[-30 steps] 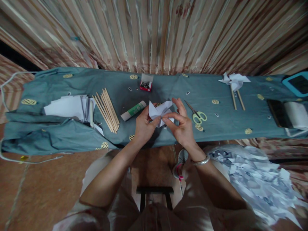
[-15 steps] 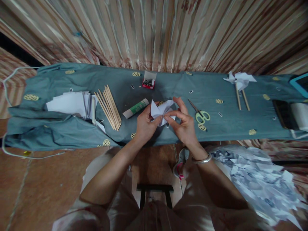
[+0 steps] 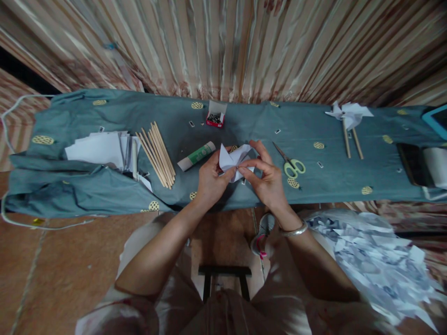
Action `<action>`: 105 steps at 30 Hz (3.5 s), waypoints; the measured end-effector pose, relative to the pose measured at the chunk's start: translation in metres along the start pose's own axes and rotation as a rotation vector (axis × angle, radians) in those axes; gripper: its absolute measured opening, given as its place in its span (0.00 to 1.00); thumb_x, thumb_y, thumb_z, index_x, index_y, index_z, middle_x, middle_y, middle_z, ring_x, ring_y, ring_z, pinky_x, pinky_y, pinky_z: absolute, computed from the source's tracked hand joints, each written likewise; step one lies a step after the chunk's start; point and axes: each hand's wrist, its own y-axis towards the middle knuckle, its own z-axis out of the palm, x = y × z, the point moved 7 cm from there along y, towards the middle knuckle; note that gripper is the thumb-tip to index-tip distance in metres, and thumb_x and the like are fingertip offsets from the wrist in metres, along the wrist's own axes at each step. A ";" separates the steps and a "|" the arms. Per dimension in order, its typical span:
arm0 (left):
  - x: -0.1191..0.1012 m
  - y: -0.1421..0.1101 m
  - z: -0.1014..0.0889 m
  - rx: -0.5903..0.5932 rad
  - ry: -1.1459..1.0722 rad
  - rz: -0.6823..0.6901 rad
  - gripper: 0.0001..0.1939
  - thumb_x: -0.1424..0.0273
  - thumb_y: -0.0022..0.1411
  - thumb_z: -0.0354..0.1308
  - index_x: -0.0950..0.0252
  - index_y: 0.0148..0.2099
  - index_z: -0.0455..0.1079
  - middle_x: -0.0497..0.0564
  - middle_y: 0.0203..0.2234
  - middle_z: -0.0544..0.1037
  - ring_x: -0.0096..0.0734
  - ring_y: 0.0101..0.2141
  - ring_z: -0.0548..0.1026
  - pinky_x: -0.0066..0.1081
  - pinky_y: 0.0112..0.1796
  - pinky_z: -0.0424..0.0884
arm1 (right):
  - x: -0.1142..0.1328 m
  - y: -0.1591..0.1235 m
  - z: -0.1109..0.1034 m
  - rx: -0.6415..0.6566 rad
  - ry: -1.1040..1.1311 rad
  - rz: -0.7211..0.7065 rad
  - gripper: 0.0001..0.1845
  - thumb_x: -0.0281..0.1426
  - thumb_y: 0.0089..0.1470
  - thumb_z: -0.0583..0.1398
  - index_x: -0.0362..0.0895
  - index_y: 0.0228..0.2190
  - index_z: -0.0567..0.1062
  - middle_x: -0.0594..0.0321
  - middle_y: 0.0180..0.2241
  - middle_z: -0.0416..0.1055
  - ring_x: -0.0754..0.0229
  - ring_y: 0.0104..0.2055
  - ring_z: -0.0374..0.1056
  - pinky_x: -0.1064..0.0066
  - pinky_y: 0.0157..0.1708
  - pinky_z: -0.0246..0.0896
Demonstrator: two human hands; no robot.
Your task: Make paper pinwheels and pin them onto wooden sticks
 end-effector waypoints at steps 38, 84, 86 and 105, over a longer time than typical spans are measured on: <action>-0.002 0.000 0.000 0.052 0.144 0.082 0.26 0.65 0.53 0.65 0.67 0.54 0.70 0.54 0.43 0.80 0.38 0.40 0.79 0.33 0.43 0.74 | -0.028 -0.002 0.010 -0.117 0.360 0.174 0.44 0.42 0.45 0.69 0.52 0.60 0.60 0.54 0.59 0.64 0.49 0.61 0.62 0.50 0.62 0.55; 0.002 0.002 -0.002 0.019 0.042 -0.017 0.12 0.64 0.47 0.67 0.66 0.32 0.74 0.47 0.25 0.77 0.28 0.27 0.72 0.28 0.30 0.70 | -0.032 -0.003 0.018 -0.092 0.538 0.360 0.43 0.40 0.41 0.71 0.50 0.56 0.62 0.68 0.32 0.77 0.56 0.33 0.75 0.63 0.36 0.72; 0.003 0.002 -0.002 0.021 0.041 -0.021 0.12 0.64 0.47 0.66 0.66 0.32 0.74 0.47 0.25 0.77 0.28 0.27 0.72 0.28 0.30 0.70 | -0.032 -0.003 0.018 -0.089 0.540 0.360 0.42 0.40 0.41 0.71 0.50 0.56 0.62 0.68 0.32 0.77 0.56 0.34 0.75 0.62 0.37 0.72; 0.006 0.003 -0.002 0.038 0.033 -0.063 0.11 0.63 0.48 0.66 0.66 0.31 0.74 0.46 0.24 0.76 0.28 0.25 0.71 0.28 0.29 0.68 | -0.032 -0.003 0.017 -0.078 0.530 0.363 0.39 0.40 0.42 0.70 0.49 0.54 0.64 0.68 0.31 0.77 0.58 0.31 0.74 0.64 0.34 0.72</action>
